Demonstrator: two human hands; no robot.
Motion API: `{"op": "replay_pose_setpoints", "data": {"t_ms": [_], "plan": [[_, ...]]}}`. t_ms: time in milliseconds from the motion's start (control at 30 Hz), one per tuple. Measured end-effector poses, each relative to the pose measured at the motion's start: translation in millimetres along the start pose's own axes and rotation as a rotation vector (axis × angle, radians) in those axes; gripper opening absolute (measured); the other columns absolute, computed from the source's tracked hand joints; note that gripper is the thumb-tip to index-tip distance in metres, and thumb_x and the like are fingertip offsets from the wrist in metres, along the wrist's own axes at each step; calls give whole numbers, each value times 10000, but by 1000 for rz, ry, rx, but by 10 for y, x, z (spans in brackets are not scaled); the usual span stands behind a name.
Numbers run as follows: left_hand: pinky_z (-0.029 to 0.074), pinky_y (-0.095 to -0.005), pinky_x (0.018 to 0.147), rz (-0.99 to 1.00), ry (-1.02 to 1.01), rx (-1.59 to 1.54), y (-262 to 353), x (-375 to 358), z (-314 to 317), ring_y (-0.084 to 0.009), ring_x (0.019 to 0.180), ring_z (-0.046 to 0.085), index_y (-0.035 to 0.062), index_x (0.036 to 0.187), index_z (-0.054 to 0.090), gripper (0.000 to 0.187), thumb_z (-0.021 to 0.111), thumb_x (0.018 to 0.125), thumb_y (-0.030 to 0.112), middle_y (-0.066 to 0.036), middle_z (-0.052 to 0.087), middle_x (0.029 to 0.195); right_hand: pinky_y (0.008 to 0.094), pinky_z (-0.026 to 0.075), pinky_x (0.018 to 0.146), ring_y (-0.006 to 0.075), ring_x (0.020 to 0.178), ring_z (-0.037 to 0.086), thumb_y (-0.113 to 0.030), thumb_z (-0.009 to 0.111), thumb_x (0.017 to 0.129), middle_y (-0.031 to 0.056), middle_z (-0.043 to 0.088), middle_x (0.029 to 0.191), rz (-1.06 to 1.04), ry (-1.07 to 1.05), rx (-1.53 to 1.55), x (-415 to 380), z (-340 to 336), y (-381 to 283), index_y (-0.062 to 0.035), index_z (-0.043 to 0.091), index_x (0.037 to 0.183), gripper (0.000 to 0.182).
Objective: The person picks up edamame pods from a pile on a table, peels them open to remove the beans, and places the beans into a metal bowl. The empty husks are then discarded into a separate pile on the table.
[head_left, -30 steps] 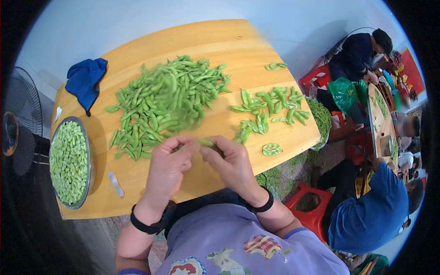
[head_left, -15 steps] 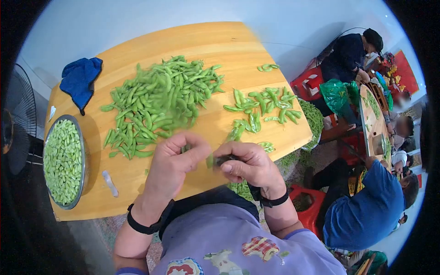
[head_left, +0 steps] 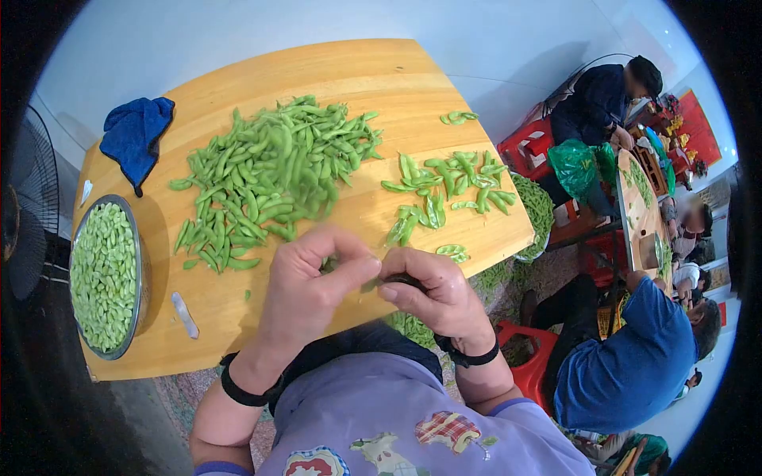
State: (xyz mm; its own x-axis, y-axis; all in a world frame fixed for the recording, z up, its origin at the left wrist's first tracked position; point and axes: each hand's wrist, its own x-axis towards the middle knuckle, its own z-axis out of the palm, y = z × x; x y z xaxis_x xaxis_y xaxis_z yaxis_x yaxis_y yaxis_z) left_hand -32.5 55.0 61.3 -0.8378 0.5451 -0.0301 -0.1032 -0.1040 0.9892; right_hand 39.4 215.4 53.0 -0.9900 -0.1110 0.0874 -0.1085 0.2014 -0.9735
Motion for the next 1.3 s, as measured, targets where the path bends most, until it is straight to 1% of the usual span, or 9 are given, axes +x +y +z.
{"op": "replay_pose_setpoints", "data": {"t_ms": [267,467,567,633,700,767,1000,1167,1300], "plan": [[332,-174,520,-144,-111,-352,-85,-23,3,-34,575,442,46,739,601,34,620,748,19,37,537,653,255,401,559,134,614,504,-49,598,788,48,541,703,-44,32,62,-54,13,15,3,561,851,89],[289,-184,474,-273,-340,-703,-288,2,-28,-37,527,383,60,768,588,43,629,781,65,47,498,639,167,306,458,42,527,405,-45,584,806,-25,516,676,152,-131,910,-71,1,88,-9,568,825,43],[293,-183,471,-375,-124,-502,-161,3,27,-33,533,391,62,759,572,73,627,796,93,45,487,631,223,348,449,111,501,465,-38,592,785,18,535,633,321,28,544,-87,23,-35,-3,568,813,52],[303,-169,466,-214,-117,-269,-252,-8,96,-30,531,400,68,802,552,106,638,795,129,42,492,655,293,393,467,222,504,522,-32,605,755,100,547,620,-66,190,-343,-90,55,-118,4,567,796,66],[312,-155,461,-64,-105,-36,-279,-33,103,-27,528,408,74,846,531,158,649,793,165,40,497,679,345,417,500,313,549,539,-32,616,731,160,541,644,-53,213,-373,-116,97,-157,4,573,791,82],[315,-157,455,-299,-178,-200,-222,-13,69,-24,532,416,80,828,527,146,640,804,168,44,498,673,320,416,495,241,521,536,-39,621,742,122,545,616,-40,216,-292,-126,100,-168,10,574,789,83],[291,-163,461,-318,-181,-466,-316,-11,74,-21,537,394,68,820,559,48,589,831,104,47,491,681,265,411,498,93,544,505,-50,631,759,68,560,619,416,246,466,-174,69,-96,25,567,807,109],[335,-166,498,-440,-93,-623,-341,-25,129,-27,600,435,74,903,544,62,547,859,117,34,505,747,291,416,479,202,529,536,-13,638,730,114,542,627,-38,381,-350,-152,163,-59,4,567,831,125],[396,-179,509,-496,27,-644,-360,-90,227,-60,671,524,78,928,526,70,500,876,115,17,546,792,333,430,484,287,556,544,9,636,707,141,532,664,-168,368,-536,-154,221,-73,-5,564,844,156]]}}
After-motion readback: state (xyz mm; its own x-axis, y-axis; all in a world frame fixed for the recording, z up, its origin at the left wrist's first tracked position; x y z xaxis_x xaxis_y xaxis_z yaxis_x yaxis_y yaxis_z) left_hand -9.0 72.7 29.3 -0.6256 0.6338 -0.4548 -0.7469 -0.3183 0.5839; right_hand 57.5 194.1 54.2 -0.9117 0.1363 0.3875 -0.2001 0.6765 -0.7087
